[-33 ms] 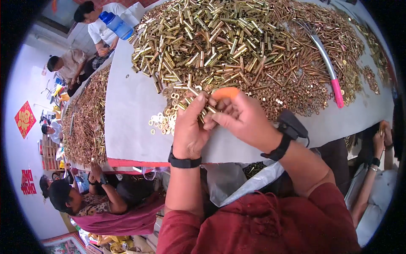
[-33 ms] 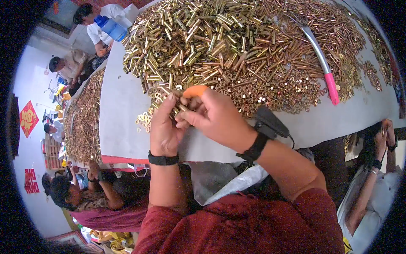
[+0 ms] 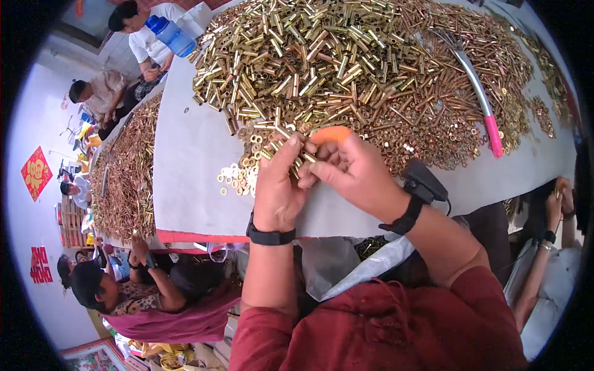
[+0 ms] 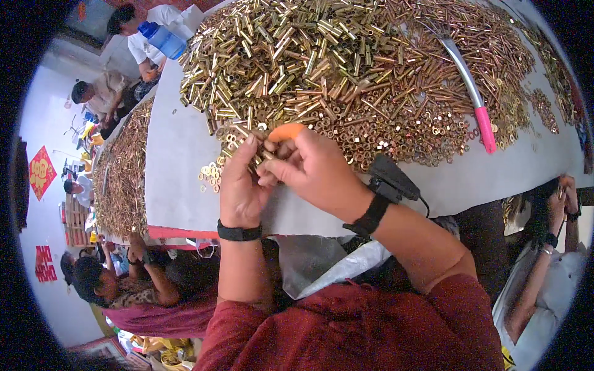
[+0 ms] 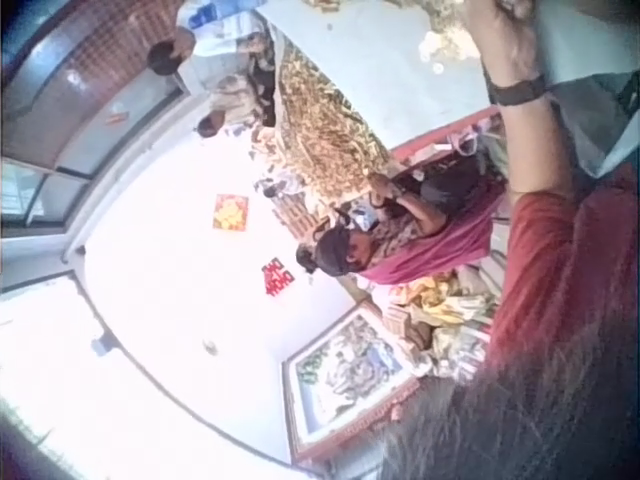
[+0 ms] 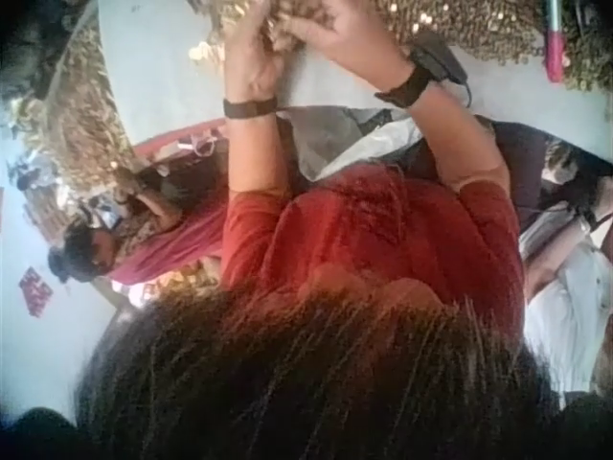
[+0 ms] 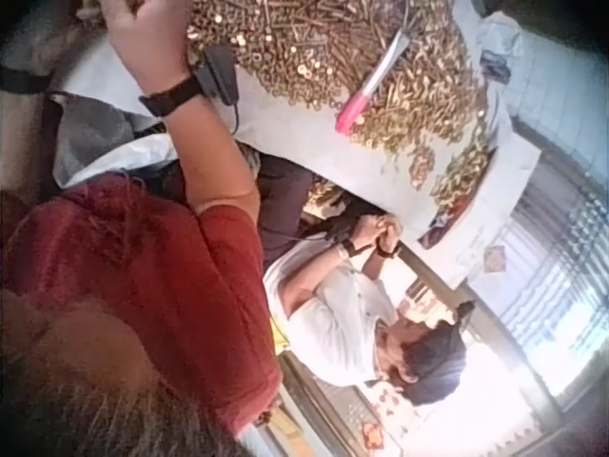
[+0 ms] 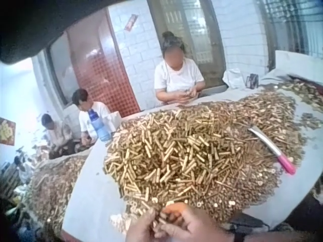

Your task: The person sorts and assembles small brass washers, brass pins, and metal tubes by hand at a workbench.

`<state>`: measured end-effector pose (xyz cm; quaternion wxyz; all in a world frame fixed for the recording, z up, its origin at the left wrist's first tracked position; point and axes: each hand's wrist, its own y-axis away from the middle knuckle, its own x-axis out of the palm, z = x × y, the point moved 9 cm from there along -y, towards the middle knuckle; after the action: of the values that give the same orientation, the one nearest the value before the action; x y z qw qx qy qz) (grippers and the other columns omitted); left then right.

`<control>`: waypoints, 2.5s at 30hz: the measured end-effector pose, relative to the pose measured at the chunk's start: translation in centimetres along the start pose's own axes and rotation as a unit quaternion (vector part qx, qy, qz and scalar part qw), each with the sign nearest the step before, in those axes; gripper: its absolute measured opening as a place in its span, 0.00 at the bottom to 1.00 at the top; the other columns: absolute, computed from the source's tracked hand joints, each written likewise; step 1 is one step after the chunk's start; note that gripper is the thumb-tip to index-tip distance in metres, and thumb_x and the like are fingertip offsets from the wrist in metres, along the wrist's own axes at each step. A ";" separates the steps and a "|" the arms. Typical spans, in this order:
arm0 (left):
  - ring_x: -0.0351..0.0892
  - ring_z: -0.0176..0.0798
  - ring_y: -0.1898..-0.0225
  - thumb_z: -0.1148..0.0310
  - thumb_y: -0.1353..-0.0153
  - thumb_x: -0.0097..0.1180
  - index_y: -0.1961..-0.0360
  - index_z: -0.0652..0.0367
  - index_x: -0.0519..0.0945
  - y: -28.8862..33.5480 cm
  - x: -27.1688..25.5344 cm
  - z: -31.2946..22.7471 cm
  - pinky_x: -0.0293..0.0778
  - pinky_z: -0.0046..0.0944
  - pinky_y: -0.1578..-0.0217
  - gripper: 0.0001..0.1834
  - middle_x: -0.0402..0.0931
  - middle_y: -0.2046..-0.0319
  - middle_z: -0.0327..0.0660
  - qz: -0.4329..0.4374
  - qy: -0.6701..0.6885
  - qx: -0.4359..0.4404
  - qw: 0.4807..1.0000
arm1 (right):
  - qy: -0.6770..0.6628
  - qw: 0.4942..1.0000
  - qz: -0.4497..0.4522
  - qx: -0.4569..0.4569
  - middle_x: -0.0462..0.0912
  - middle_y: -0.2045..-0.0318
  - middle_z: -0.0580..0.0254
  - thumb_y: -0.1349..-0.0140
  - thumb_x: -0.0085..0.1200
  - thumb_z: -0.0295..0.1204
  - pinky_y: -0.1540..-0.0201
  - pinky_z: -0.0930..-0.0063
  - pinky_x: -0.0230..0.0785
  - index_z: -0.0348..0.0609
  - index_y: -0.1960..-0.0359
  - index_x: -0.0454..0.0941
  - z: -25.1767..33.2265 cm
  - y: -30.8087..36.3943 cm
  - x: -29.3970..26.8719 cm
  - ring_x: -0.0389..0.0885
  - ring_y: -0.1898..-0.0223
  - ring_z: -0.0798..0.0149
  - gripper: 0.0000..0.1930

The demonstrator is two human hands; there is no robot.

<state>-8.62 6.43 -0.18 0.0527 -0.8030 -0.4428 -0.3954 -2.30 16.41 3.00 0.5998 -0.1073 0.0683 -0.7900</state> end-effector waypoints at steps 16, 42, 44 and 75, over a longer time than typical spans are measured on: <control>0.64 0.26 0.81 0.69 0.34 0.50 0.62 0.61 0.75 2.5 1.4 -1.5 0.57 0.24 0.83 0.07 0.80 0.60 0.47 0.089 -0.149 0.038 0.984 | -0.101 0.940 0.136 0.295 0.78 0.68 0.71 0.34 0.56 0.31 0.69 0.84 0.67 0.38 0.51 0.72 -3.7 1.5 1.4 0.73 0.71 0.78 0.14; 0.69 0.27 0.75 0.60 0.28 0.49 0.58 0.58 0.70 2.5 -1.4 -0.1 0.62 0.27 0.76 0.12 0.72 0.70 0.34 -0.042 -0.141 0.071 0.987 | -0.048 0.995 -0.048 0.077 0.80 0.76 0.62 0.35 0.53 0.24 0.73 0.76 0.74 0.34 0.64 0.73 -2.0 0.6 1.6 0.81 0.75 0.72 0.04; 0.68 0.25 0.74 0.60 0.29 0.50 0.56 0.58 0.70 2.2 -1.3 0.2 0.62 0.26 0.75 0.12 0.72 0.70 0.33 -0.016 -0.138 0.080 0.987 | -0.006 0.995 -0.049 0.085 0.81 0.77 0.57 0.37 0.55 0.25 0.72 0.71 0.74 0.36 0.65 0.74 -2.1 0.5 1.2 0.82 0.75 0.64 0.05; 0.73 0.33 0.71 0.72 0.36 0.57 0.53 0.63 0.75 2.7 -2.7 -2.0 0.66 0.29 0.75 0.12 0.78 0.62 0.43 -0.037 -0.012 0.051 0.998 | 0.103 0.992 -0.025 0.075 0.81 0.64 0.68 0.38 0.54 0.20 0.61 0.84 0.70 0.39 0.51 0.76 -0.5 -1.7 -2.8 0.76 0.64 0.78 0.13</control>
<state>-8.56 2.15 0.01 0.0740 -0.7870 -0.4925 -0.3641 -3.23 19.58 2.70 0.5762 0.0180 0.0675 -0.8143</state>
